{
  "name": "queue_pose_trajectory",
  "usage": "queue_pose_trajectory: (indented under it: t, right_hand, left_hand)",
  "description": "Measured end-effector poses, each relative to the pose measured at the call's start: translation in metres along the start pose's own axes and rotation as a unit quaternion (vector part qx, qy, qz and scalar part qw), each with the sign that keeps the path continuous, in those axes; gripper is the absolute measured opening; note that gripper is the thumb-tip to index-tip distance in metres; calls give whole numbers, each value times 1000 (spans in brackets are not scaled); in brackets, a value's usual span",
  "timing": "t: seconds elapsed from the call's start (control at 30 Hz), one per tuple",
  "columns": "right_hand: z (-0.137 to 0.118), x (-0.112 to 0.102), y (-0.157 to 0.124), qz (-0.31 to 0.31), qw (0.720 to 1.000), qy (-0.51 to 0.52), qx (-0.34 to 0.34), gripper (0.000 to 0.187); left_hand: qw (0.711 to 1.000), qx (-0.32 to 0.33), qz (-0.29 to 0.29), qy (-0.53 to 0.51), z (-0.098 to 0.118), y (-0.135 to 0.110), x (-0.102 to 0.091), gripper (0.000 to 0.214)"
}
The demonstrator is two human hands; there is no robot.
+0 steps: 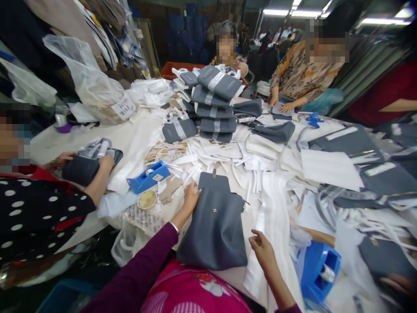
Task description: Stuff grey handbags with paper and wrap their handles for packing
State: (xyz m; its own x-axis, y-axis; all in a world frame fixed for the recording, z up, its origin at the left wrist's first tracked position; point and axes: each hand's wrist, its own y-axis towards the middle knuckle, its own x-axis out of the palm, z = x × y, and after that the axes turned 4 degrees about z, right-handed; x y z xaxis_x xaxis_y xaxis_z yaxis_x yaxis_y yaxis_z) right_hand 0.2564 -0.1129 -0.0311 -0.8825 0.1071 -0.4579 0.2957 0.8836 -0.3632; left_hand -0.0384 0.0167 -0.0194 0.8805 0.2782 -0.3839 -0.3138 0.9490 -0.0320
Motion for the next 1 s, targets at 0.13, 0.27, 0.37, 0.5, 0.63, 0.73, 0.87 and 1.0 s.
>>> queue_pose_trajectory:
  t: [0.13, 0.27, 0.37, 0.5, 0.63, 0.73, 0.87, 1.0]
  right_hand:
    - [-28, 15, -30, 23, 992, -27, -121, 47]
    - [-35, 38, -65, 9, 973, -117, -198, 53]
    - [-28, 45, -76, 9, 965, -154, -213, 47]
    - [-20, 43, -76, 10, 965, -139, -221, 43]
    - [-14, 42, -71, 33, 973, -120, -195, 50]
    - [-8, 44, -66, 54, 981, -103, -153, 59]
    - [-4, 47, -59, 66, 990, -82, -93, 69]
    - [-4, 49, -54, 55, 991, -76, -91, 72]
  left_hand:
    - [979, 187, -12, 83, 33, -8, -16, 30]
    - [900, 340, -170, 213, 89, -1, 2, 36]
    - [811, 384, -315, 308, 116, 2, 44, 42]
    - [720, 423, -428, 346, 122, -1, 96, 53]
    - [644, 446, -515, 348, 113, 6, 114, 48]
    - [620, 449, -546, 340, 108, 30, 107, 51]
    - [624, 452, -556, 312, 116, 72, 90, 57]
    - [597, 505, -545, 302, 146, 72, 89, 58]
